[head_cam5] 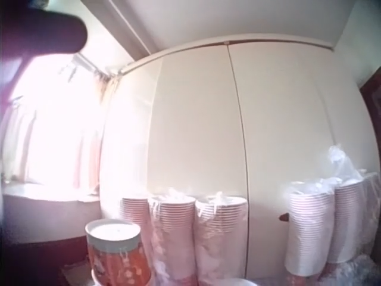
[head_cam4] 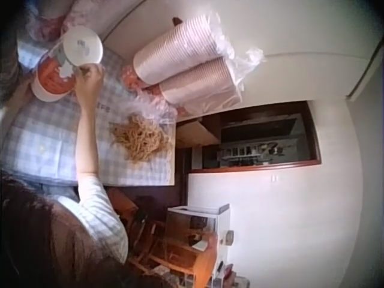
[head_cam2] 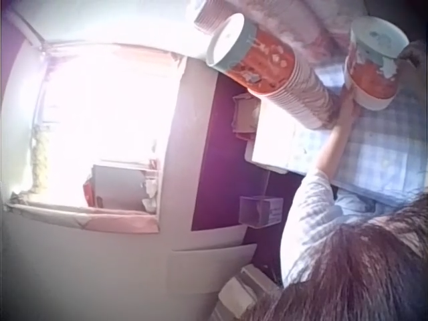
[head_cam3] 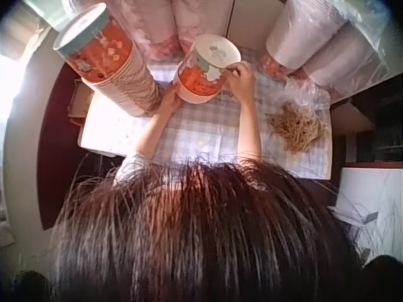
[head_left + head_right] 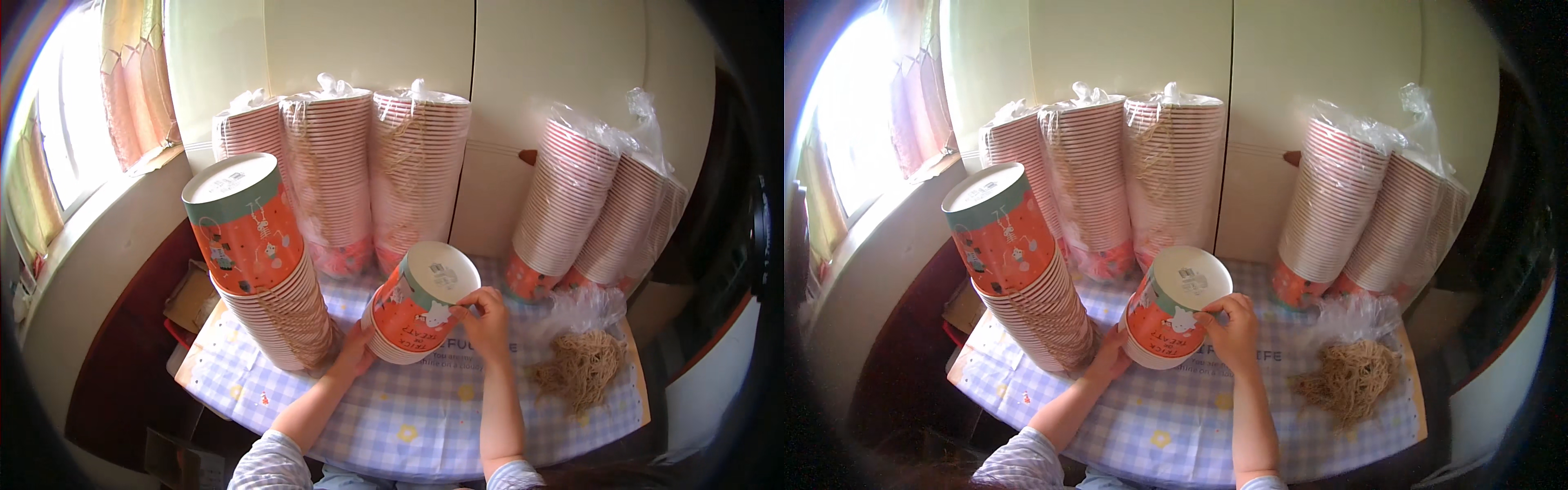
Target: Attaching pre-cut strings to paper buckets to create handles in a manufacturing environment.
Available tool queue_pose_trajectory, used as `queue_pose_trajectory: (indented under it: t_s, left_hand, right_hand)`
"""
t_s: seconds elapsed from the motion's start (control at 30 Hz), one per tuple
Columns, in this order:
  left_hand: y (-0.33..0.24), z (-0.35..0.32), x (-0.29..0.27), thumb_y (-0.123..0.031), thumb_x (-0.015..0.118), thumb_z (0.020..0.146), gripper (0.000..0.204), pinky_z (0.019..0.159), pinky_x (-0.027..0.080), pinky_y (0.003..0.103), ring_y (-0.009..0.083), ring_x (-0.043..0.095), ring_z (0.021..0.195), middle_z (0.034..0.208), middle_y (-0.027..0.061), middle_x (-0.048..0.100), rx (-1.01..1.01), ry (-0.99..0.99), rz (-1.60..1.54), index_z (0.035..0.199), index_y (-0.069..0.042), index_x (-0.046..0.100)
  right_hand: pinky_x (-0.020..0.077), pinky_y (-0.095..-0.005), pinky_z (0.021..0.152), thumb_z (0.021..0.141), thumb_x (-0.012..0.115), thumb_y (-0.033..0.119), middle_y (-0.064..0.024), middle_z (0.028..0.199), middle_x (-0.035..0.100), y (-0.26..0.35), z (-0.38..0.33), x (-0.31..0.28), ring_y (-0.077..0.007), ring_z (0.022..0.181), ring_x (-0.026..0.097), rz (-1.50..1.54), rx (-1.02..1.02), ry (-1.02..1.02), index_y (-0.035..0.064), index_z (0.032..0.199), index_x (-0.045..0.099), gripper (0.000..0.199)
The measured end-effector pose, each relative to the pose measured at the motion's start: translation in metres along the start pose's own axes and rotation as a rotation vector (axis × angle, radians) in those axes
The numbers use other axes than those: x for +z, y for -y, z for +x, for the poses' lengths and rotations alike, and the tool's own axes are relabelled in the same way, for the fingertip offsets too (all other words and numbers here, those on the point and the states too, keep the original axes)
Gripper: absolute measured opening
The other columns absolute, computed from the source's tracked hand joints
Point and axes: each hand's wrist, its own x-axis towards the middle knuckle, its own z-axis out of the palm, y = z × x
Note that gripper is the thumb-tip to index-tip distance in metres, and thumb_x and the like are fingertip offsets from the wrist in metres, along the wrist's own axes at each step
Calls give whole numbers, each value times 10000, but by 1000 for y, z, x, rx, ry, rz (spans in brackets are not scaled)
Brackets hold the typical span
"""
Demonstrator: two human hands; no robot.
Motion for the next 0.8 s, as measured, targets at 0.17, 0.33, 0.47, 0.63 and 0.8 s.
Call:
queue_pose_trajectory:
  t_s: [0.17,0.33,0.47,0.63,0.8]
  left_hand:
    - [-3,1,3,-150,615,783,537,924,409,362,222,492,1073,1200,99,472,4,-1,1,1223,-15,340]
    - [-4,2,0,-144,637,765,554,915,417,355,215,501,1063,1179,97,492,-4,3,-6,1217,-11,346]
    - [-4,2,-2,-129,603,781,507,918,409,360,216,499,1065,1164,109,503,19,17,-12,1208,-4,361]
    - [1,13,-20,-155,508,837,439,949,361,383,223,485,1082,1161,110,510,25,21,-48,1221,-4,358]
    - [2,15,-6,-202,422,890,539,1010,268,343,237,348,1203,1319,130,343,188,-319,125,1330,-5,181]
  right_hand:
    - [420,-281,709,621,726,71,-62,803,539,-1,-2,-2,-188,794,513,9,-41,-15,31,733,583,186]
    - [415,-303,704,612,739,91,-59,785,543,-1,-1,-5,-207,792,511,75,-73,-76,35,729,574,210]
    - [402,-245,701,682,722,120,-22,803,505,18,2,-26,-131,797,479,203,-102,-149,42,775,558,204]
    - [403,-257,765,802,621,153,-10,910,524,1,3,-64,-119,856,486,687,84,-344,47,872,525,159]
    - [419,-318,786,851,553,183,5,932,559,-26,3,-94,-117,854,517,1069,180,-288,78,939,509,144]
